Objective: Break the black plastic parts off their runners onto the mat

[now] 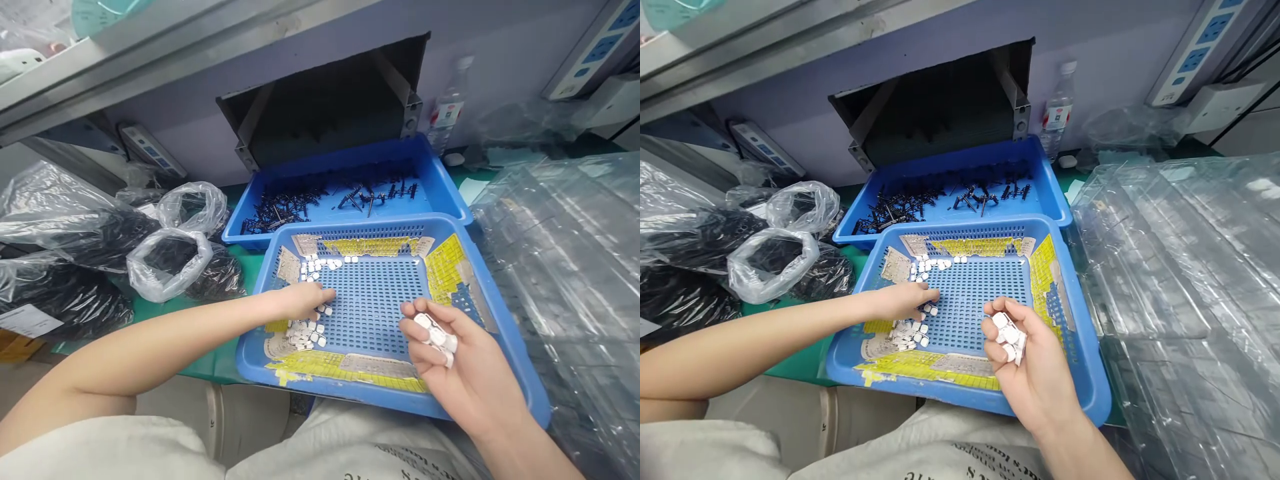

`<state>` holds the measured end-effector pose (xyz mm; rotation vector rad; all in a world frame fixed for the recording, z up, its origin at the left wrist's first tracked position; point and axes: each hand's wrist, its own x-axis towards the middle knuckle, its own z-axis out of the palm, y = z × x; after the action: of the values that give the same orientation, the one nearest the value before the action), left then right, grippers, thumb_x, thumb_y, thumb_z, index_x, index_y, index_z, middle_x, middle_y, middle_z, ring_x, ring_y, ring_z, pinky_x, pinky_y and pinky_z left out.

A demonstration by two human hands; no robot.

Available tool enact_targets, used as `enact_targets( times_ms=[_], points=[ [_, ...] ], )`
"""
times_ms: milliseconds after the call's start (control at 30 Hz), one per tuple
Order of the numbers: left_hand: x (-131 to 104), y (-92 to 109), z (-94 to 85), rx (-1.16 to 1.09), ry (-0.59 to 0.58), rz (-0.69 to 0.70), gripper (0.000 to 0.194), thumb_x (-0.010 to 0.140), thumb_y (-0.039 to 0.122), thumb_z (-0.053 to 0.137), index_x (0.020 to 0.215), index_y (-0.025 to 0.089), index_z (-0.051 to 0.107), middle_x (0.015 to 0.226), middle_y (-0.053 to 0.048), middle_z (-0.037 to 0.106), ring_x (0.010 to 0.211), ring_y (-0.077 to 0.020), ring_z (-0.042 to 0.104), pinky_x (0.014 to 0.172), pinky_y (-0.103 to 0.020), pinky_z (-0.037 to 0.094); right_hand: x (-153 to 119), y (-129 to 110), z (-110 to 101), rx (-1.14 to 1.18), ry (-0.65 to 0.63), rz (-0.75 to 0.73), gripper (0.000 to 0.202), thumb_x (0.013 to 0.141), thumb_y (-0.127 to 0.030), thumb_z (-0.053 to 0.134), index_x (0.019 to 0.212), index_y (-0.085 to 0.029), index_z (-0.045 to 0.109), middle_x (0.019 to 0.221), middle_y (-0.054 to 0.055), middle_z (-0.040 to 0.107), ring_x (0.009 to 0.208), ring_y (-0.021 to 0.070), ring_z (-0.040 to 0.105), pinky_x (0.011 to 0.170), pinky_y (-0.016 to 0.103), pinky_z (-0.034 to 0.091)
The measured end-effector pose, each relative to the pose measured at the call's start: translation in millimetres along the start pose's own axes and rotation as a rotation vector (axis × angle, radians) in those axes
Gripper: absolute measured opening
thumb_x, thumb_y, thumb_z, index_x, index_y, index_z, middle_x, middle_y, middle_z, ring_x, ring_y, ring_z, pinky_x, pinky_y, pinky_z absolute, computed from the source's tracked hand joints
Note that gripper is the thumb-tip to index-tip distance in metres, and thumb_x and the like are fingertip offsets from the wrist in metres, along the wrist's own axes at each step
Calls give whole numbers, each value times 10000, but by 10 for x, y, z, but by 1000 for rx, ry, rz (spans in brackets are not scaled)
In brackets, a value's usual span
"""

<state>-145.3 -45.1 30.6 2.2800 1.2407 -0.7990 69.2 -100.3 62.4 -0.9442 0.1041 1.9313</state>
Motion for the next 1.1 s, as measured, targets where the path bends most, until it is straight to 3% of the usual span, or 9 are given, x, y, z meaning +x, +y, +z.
enact_targets(
  times_ms=[100, 200, 333, 467, 567, 667, 733, 900, 1100],
  points=[
    [-30, -41, 156, -29, 63, 49, 295, 729, 171, 578, 985, 170, 429, 818, -59, 498, 660, -171, 504, 516, -250, 343, 3, 5, -5, -52, -24, -8, 93, 545, -110, 633, 602, -98, 560, 652, 27, 464, 441, 63, 382, 268, 108, 340],
    [13, -10, 185, -105, 122, 60, 175, 743, 127, 517, 902, 151, 447, 763, -55, 502, 626, -171, 495, 513, -262, 332, 1, 6, -22, -83, -57, -21, 159, 493, -119, 688, 584, -106, 558, 636, 16, 462, 438, 55, 367, 277, 105, 345],
    [154, 65, 128, -178, 191, 41, 149, 763, 141, 513, 897, 132, 450, 794, -69, 529, 702, -197, 510, 567, -273, 351, -9, 6, -45, -101, -111, -44, 188, 484, -137, 713, 585, -108, 557, 642, 17, 468, 444, 53, 372, 291, 104, 355],
    [215, 110, 9, -272, 225, 19, 171, 826, 212, 466, 971, 132, 423, 737, -27, 548, 667, -151, 517, 602, -245, 374, -27, 0, -51, -107, -131, -56, 174, 501, -147, 700, 588, -108, 554, 640, 11, 466, 438, 49, 372, 291, 99, 346],
    [167, 116, -28, -304, 217, 22, 313, 797, 288, 529, 1036, 132, 398, 793, -34, 542, 679, -148, 518, 602, -232, 378, -34, -3, -52, -106, -138, -64, 153, 524, -146, 680, 584, -109, 545, 639, 7, 463, 437, 48, 374, 292, 97, 339],
    [125, 128, 24, -239, 188, 38, 673, 597, 314, 733, 1125, 139, 355, 990, -94, 458, 766, -191, 501, 621, -249, 381, -29, 4, -52, -104, -156, -65, 128, 556, -147, 654, 594, -112, 538, 640, 4, 463, 438, 48, 375, 297, 95, 338],
    [135, 146, 64, -172, 163, 50, 763, 557, 279, 760, 1163, 143, 317, 1055, -114, 393, 739, -178, 490, 612, -252, 381, -22, 11, -52, -101, -169, -67, 107, 579, -144, 632, 602, -113, 532, 643, 5, 464, 439, 49, 376, 299, 95, 336],
    [257, 158, -10, -132, 156, 91, 401, 706, 232, 645, 1017, 136, 411, 906, -56, 429, 751, -156, 469, 632, -225, 368, -24, 12, -52, -99, -164, -82, 82, 608, -140, 604, 621, -112, 529, 658, 12, 465, 446, 52, 382, 310, 98, 335],
    [350, 160, -137, -88, 133, 148, 338, 674, 226, 642, 925, 136, 432, 917, -56, 400, 699, -133, 448, 586, -209, 359, -15, 15, -58, -96, -170, -94, 112, 586, -142, 633, 612, -108, 529, 658, 14, 471, 450, 54, 381, 310, 100, 332]
  ],
)
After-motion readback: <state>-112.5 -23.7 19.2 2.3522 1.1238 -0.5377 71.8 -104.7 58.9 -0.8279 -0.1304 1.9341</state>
